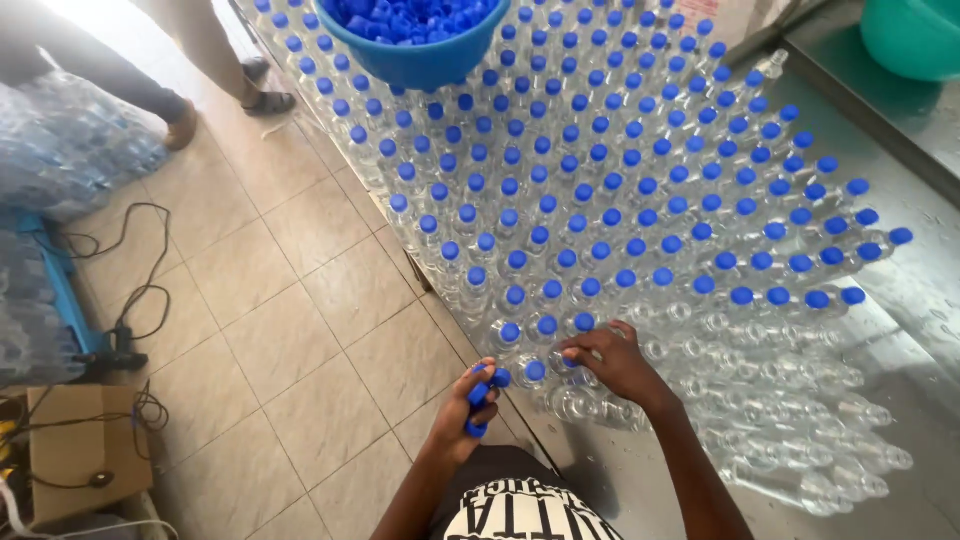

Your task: Capping plastic water bottles by hand from a bowl of caps

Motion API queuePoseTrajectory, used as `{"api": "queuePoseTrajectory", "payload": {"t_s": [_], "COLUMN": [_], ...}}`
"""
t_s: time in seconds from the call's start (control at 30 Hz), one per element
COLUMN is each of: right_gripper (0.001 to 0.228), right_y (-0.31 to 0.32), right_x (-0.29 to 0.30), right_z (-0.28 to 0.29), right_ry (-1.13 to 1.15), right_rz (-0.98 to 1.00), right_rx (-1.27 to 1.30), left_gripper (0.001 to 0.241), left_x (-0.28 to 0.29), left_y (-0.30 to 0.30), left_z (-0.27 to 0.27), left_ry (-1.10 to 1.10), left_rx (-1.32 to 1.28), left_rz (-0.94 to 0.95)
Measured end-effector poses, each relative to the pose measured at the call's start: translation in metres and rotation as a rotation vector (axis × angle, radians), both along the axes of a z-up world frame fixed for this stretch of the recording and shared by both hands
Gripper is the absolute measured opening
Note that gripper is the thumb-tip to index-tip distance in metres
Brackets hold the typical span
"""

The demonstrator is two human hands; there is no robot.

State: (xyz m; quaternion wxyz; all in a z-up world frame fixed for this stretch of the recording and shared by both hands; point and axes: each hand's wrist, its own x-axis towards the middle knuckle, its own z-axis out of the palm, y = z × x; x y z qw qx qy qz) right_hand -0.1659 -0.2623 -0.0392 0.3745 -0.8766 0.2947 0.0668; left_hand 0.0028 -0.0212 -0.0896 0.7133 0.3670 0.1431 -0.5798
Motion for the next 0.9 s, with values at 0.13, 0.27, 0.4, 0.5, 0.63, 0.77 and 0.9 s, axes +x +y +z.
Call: {"api": "queuePoseTrajectory", "payload": {"t_s": [0.13, 0.27, 0.4, 0.5, 0.63, 0.77, 0.9], "right_gripper": [0.042, 0.043, 0.041, 0.043, 0.047, 0.025, 0.042], "right_y": [-0.008, -0.011, -0.012, -0.008, 0.007, 0.049, 0.099], "right_x": [0.003, 0.008, 0.004, 0.000, 0.005, 0.001, -0.001], "right_z": [-0.010, -0.010, -0.015, -0.016, 0.014, 0.036, 0.077], "right_ry": [0.004, 0.039, 0.024, 0.031, 0.007, -0.289, -0.451], "right_rz": [0.018, 0.019, 0.026, 0.016, 0.024, 0.007, -0.228], "right_rx": [-0.032, -0.028, -0.032, -0.053, -0.226, -0.672, 0.001], "left_gripper": [0.031, 0.026, 0.029, 0.028, 0.024, 0.019, 0.022], "left_x": [0.008, 0.017, 0.015, 0.012, 0.007, -0.004, -0.018], "left_y": [-0.004, -0.004, 0.006, 0.012, 0.012, 0.004, 0.003], "left_z": [0.009, 0.018, 0.028, 0.043, 0.067, 0.065, 0.075], "left_ry": [0.012, 0.020, 0.017, 0.016, 0.035, 0.018, 0.012], "left_rx": [-0.021, 0.001, 0.010, -0.003, -0.060, -0.100, -0.186], "left_rz": [0.015, 0.016, 0.005, -0.020, -0.043, -0.129, -0.274]}}
